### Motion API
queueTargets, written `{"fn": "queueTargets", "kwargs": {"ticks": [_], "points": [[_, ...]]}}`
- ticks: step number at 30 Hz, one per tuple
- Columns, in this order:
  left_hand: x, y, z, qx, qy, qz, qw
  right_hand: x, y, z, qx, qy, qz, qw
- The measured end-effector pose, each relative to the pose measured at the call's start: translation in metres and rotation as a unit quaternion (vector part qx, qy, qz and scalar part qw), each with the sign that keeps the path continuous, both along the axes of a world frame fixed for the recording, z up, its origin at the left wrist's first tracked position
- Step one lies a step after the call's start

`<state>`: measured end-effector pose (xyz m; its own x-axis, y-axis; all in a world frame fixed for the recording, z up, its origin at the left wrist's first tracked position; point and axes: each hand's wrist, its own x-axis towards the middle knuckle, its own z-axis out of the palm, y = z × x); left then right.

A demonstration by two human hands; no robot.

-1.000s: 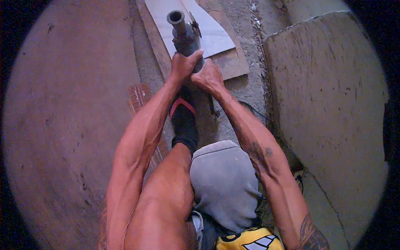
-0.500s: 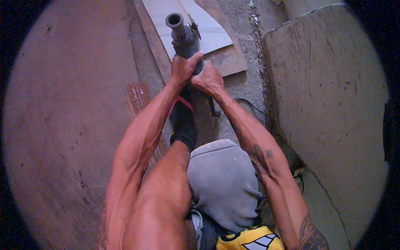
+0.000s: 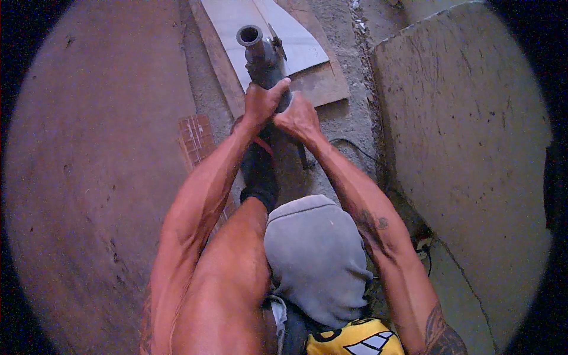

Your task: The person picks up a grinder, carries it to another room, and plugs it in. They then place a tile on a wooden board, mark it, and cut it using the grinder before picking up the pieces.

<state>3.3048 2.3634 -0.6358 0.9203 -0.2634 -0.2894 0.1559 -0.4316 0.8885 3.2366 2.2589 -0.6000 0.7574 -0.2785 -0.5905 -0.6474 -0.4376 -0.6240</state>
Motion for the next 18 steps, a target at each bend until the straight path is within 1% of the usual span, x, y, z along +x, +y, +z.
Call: {"fn": "queueTargets", "kwargs": {"ticks": [2, 5, 8, 11, 14, 17, 18], "points": [[-0.004, -0.001, 0.005, -0.015, -0.016, 0.004, 1.000, -0.003, 0.000, -0.002, 0.004, -0.001, -0.007, 1.000], [-0.008, -0.003, 0.009, 0.011, 0.003, 0.009, 1.000, -0.008, -0.001, 0.001, 0.005, -0.006, -0.002, 1.000], [-0.011, -0.001, 0.006, 0.005, -0.009, -0.014, 1.000, -0.011, -0.002, 0.004, 0.006, 0.004, 0.002, 1.000], [-0.016, -0.003, 0.012, 0.018, -0.007, -0.002, 1.000, -0.016, 0.000, 0.003, -0.001, 0.011, -0.006, 1.000], [-0.020, -0.001, 0.005, 0.006, -0.009, -0.011, 1.000, -0.021, -0.001, 0.002, -0.007, 0.017, -0.001, 1.000], [-0.025, -0.001, 0.005, -0.006, 0.028, -0.001, 1.000, -0.025, -0.002, 0.002, -0.003, 0.020, -0.003, 1.000], [-0.028, -0.001, 0.004, -0.006, 0.025, -0.001, 1.000, -0.028, -0.001, 0.000, -0.006, 0.017, -0.002, 1.000]]}}
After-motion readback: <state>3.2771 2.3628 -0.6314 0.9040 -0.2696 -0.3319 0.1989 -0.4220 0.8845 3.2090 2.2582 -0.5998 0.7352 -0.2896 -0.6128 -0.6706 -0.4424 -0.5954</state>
